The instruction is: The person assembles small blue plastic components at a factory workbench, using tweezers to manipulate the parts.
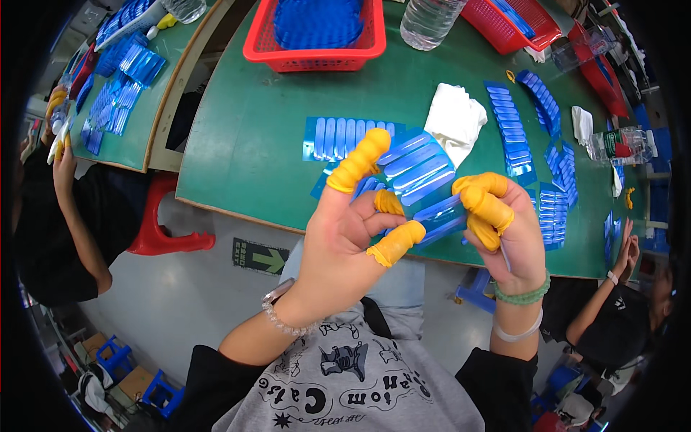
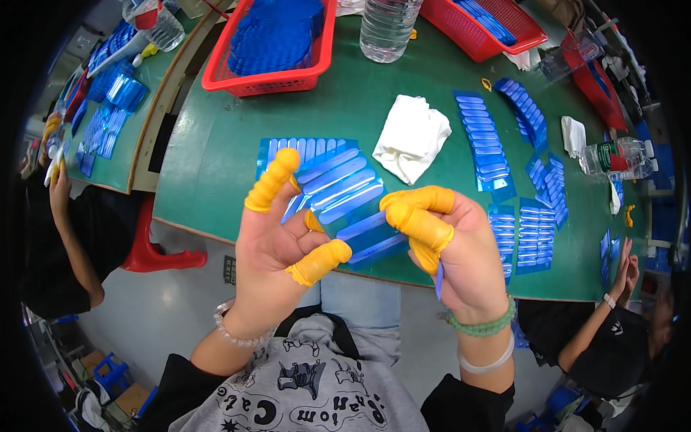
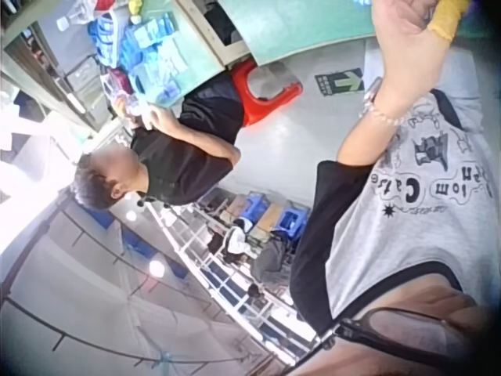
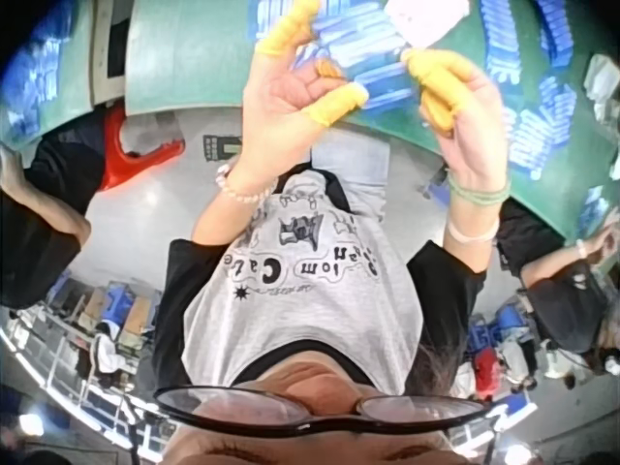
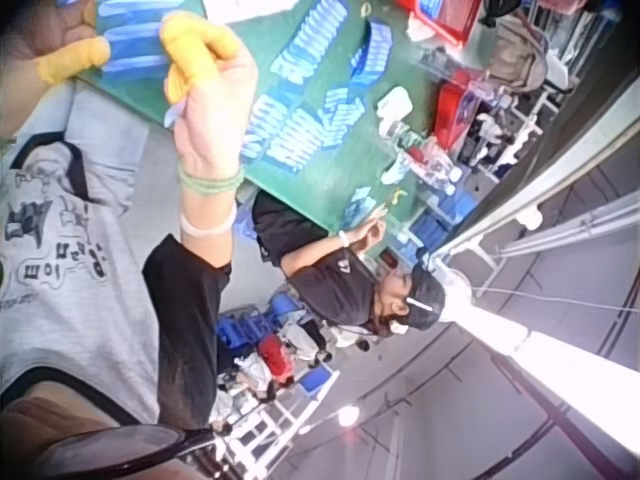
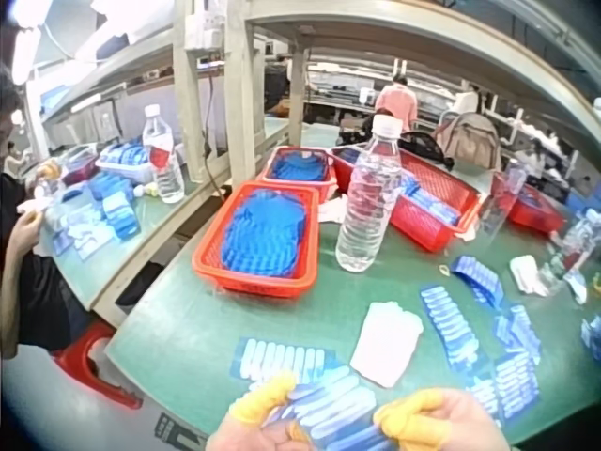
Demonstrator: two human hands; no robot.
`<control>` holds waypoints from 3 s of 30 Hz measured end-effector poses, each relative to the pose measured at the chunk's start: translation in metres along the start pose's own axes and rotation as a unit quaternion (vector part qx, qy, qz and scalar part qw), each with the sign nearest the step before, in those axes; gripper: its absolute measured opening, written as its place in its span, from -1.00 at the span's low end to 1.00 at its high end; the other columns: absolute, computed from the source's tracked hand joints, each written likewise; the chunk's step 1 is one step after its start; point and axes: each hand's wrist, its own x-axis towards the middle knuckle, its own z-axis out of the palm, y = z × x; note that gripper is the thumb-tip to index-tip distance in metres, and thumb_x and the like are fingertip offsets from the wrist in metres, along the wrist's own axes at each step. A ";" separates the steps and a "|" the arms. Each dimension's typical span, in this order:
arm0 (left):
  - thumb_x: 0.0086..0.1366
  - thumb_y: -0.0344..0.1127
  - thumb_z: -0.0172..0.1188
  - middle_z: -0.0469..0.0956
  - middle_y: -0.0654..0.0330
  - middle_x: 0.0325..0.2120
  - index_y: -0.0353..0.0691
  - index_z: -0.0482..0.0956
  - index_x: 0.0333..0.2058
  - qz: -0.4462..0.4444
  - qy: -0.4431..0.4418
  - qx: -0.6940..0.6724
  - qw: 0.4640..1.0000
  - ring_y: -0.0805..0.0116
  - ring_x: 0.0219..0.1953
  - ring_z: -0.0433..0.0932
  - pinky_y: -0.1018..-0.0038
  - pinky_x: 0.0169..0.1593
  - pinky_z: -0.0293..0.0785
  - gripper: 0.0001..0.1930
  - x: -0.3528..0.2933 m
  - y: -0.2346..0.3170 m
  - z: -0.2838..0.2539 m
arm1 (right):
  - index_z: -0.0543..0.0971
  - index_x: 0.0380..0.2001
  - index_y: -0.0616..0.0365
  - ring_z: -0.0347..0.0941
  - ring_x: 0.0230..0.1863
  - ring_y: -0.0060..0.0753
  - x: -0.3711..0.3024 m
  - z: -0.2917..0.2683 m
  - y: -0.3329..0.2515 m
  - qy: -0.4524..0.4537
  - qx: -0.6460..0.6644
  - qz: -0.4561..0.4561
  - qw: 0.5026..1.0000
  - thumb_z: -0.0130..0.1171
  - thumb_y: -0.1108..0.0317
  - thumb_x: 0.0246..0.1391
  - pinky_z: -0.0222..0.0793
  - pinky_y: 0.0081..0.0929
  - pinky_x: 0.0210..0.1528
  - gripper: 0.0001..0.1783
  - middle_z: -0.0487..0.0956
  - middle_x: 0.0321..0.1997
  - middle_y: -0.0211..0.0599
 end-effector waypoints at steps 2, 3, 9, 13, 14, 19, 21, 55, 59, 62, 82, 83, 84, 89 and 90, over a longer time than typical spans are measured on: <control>0.07 -0.78 0.13 0.19 0.04 0.15 -0.35 0.01 0.24 0.018 0.008 -0.020 1.000 0.22 0.13 0.34 0.39 0.05 0.46 -0.23 0.000 -0.002 -0.001 | 0.58 -0.34 0.32 0.15 -0.70 -0.83 -0.001 0.004 -0.001 0.012 -0.002 -0.005 1.000 0.19 0.47 0.03 -0.06 -0.76 -0.70 -0.86 0.55 -0.47 -0.42; 0.07 -0.78 0.13 0.19 0.07 0.14 -0.36 0.06 0.22 0.011 0.001 0.021 1.000 0.23 0.12 0.34 0.39 0.05 0.47 -0.26 -0.001 -0.004 -0.004 | 0.58 -0.34 0.31 0.15 -0.70 -0.83 -0.001 0.006 -0.002 0.024 -0.004 -0.010 1.000 0.19 0.46 0.03 -0.06 -0.76 -0.69 -0.86 0.55 -0.48 -0.42; 0.05 -0.72 0.20 0.17 0.15 0.07 -0.40 0.22 0.15 0.011 0.010 0.073 0.997 0.32 0.07 0.34 0.47 0.00 0.49 -0.35 0.000 -0.006 -0.004 | 0.59 -0.30 0.31 0.18 -0.69 -0.82 0.002 0.005 0.000 0.014 -0.003 -0.027 1.000 0.21 0.46 0.02 -0.04 -0.76 -0.69 -0.84 0.55 -0.48 -0.43; 0.04 -0.68 0.25 0.15 0.15 0.04 -0.39 0.25 0.15 0.006 0.019 0.051 0.998 0.38 0.04 0.34 0.50 0.00 0.49 -0.35 0.001 -0.005 -0.003 | 0.59 -0.30 0.31 0.19 -0.67 -0.82 0.003 0.007 0.002 0.019 0.007 -0.023 1.000 0.23 0.47 0.01 -0.02 -0.77 -0.67 -0.83 0.55 -0.47 -0.44; 0.04 -0.68 0.25 0.15 0.15 0.04 -0.39 0.25 0.15 0.006 0.019 0.051 0.998 0.38 0.04 0.34 0.50 0.00 0.49 -0.35 0.001 -0.006 -0.003 | 0.59 -0.30 0.31 0.20 -0.66 -0.82 0.003 0.009 0.003 0.030 -0.008 -0.036 0.999 0.23 0.47 0.00 -0.01 -0.77 -0.66 -0.83 0.56 -0.46 -0.43; 0.05 -0.77 0.15 0.21 0.16 0.06 -0.42 0.18 0.16 0.020 0.016 0.082 0.996 0.28 0.06 0.38 0.46 -0.01 0.51 -0.34 -0.001 -0.006 -0.005 | 0.59 -0.30 0.32 0.22 -0.64 -0.83 0.004 0.012 0.004 0.048 -0.033 -0.050 0.997 0.24 0.48 -0.01 0.02 -0.79 -0.63 -0.82 0.58 -0.42 -0.41; 0.05 -0.77 0.15 0.21 0.16 0.06 -0.42 0.18 0.16 0.019 0.018 0.083 0.996 0.28 0.06 0.38 0.46 -0.01 0.51 -0.34 -0.002 -0.005 -0.004 | 0.59 -0.30 0.32 0.23 -0.62 -0.82 0.004 0.014 0.006 0.048 -0.040 -0.066 0.996 0.24 0.48 0.00 0.03 -0.79 -0.61 -0.82 0.60 -0.38 -0.37; 0.12 -0.71 0.15 0.32 0.25 -0.14 -0.39 0.36 0.02 0.018 0.107 -0.020 0.994 0.48 -0.17 0.43 0.53 -0.05 0.41 -0.55 -0.003 -0.004 0.003 | 0.59 -0.27 0.31 0.41 -0.36 -0.71 0.001 0.023 0.015 0.056 -0.179 -0.273 0.944 0.25 0.53 -0.04 0.17 -0.82 -0.49 -0.80 0.56 -0.11 -0.18; 0.11 -0.71 0.15 0.30 0.23 -0.12 -0.40 0.36 0.02 0.034 0.092 0.002 0.995 0.49 -0.19 0.43 0.54 -0.07 0.42 -0.54 -0.004 -0.001 0.007 | 0.60 -0.26 0.30 0.41 -0.34 -0.70 0.000 0.022 0.007 0.056 -0.154 -0.248 0.955 0.22 0.51 0.00 0.17 -0.82 -0.50 -0.81 0.56 -0.09 -0.17; 0.11 -0.71 0.16 0.29 0.21 -0.11 -0.40 0.35 0.02 0.043 0.092 0.004 0.995 0.49 -0.21 0.43 0.55 -0.10 0.42 -0.54 -0.006 -0.002 0.007 | 0.60 -0.25 0.31 0.41 -0.36 -0.72 0.003 0.021 0.011 0.063 -0.164 -0.284 0.943 0.21 0.49 0.03 0.15 -0.83 -0.54 -0.81 0.56 -0.07 -0.15; 0.13 -0.70 0.15 0.31 0.25 -0.10 -0.38 0.32 0.07 -0.007 0.092 -0.016 0.996 0.48 -0.16 0.46 0.54 -0.06 0.41 -0.51 -0.012 -0.002 0.007 | 0.44 0.00 0.35 0.50 -0.12 -0.53 -0.004 0.016 0.002 0.019 -0.112 -0.179 0.977 0.17 0.56 0.04 0.31 -0.84 -0.34 -0.60 0.57 -0.11 -0.14; 0.13 -0.70 0.15 0.31 0.25 -0.10 -0.38 0.32 0.07 -0.005 0.090 -0.017 0.996 0.48 -0.16 0.46 0.54 -0.06 0.41 -0.51 -0.013 -0.002 0.007 | 0.44 0.00 0.36 0.50 -0.10 -0.52 -0.005 0.015 0.002 0.011 -0.111 -0.176 0.978 0.18 0.57 0.03 0.32 -0.84 -0.32 -0.59 0.57 -0.12 -0.15; 0.14 -0.70 0.14 0.30 0.24 -0.09 -0.38 0.32 0.07 -0.007 0.089 -0.014 0.996 0.47 -0.15 0.46 0.53 -0.04 0.42 -0.51 -0.012 -0.002 0.007 | 0.44 0.00 0.36 0.50 -0.10 -0.52 -0.003 0.017 0.003 0.009 -0.112 -0.180 0.977 0.18 0.57 0.03 0.32 -0.84 -0.32 -0.59 0.57 -0.12 -0.15; 0.15 -0.70 0.12 0.28 0.23 -0.06 -0.37 0.31 0.08 -0.013 0.085 -0.020 0.996 0.44 -0.10 0.45 0.51 0.00 0.40 -0.51 -0.012 -0.001 0.003 | 0.50 -0.07 0.34 0.28 -0.54 -0.86 -0.006 0.016 0.005 -0.004 -0.188 -0.240 0.952 0.29 0.62 -0.11 0.15 -0.87 -0.52 -0.56 0.58 -0.16 -0.24; 0.15 -0.71 0.11 0.27 0.23 -0.05 -0.37 0.30 0.08 -0.009 0.076 -0.019 0.997 0.44 -0.09 0.45 0.51 0.01 0.40 -0.51 -0.012 -0.001 0.002 | 0.55 -0.13 0.32 0.08 -0.63 -0.89 -0.007 0.016 0.005 -0.002 -0.220 -0.239 0.946 0.33 0.61 -0.16 0.04 -0.87 -0.56 -0.59 0.59 -0.20 -0.31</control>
